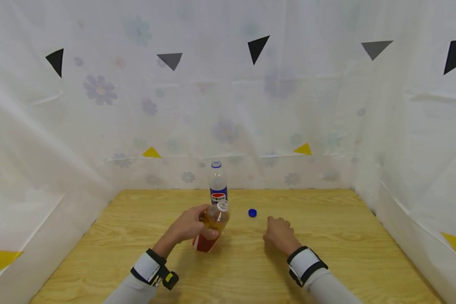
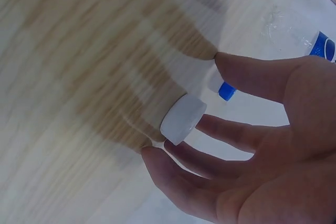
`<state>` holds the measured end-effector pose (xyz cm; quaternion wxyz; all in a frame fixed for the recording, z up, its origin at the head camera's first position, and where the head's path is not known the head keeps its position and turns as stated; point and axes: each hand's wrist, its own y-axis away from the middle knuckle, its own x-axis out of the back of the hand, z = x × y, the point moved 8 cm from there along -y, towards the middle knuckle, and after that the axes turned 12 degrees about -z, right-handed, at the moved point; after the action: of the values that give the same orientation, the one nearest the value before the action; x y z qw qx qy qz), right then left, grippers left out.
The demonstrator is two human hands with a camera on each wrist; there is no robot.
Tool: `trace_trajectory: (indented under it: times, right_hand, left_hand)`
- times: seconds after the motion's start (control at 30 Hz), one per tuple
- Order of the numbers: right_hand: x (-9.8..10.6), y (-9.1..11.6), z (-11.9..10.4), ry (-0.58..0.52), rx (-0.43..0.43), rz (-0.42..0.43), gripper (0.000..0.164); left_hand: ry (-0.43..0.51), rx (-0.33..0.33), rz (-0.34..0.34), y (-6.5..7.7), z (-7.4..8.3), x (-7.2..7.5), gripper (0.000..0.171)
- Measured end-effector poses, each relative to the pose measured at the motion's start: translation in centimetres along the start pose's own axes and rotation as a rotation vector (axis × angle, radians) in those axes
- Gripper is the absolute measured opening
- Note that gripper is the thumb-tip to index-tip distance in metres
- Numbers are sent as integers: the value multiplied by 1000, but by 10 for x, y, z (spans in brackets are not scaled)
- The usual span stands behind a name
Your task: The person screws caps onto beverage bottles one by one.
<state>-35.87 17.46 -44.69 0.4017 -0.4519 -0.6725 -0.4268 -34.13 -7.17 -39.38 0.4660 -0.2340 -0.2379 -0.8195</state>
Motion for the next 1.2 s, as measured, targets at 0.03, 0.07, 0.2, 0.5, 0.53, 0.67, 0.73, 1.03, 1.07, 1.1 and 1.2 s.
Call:
trace_trajectory:
  times: [0.03,0.07,0.2,0.5,0.53,0.67,0.73,1.03,1.07,1.1,1.2]
  right_hand:
    - [0,-1,0,-1,3,3,30]
    - [0,-1,0,1,6,7,26]
    - [-2,-3,0,7,11,10,15]
    - [-1,0,-3,29,19,34,17]
    - [-1,0,-3,29,18,35,17]
    - [-5,0,-1,26,17,36,12]
    - [-6,0,0,19,18,33,11]
    - [-4,3,-7,71,27,44,14]
    - [-4,3,-7,71,21,44,14]
    - [-3,4,-7,72,17,46,14]
    - [-3,6,-8,66,10,54,14]
  left_hand:
    - [2,3,2,0,0,0,70]
    - [4,5,3,0,0,0,70]
    - [18,22,4,0,-2,0,71]
    - [-4,20,-2,-3,-3,3,69]
    - [-5,21,-1,-3,-3,3,69]
    - [-1,28,0,-4,-4,3,70]
    - [4,31,-1,-4,-4,3,71]
    - [14,37,-1,-5,-6,3,72]
    - [14,40,-1,-5,-6,2,72]
    - [13,42,-1,-5,-5,2,72]
    - [9,46,0,-5,-4,2,72]
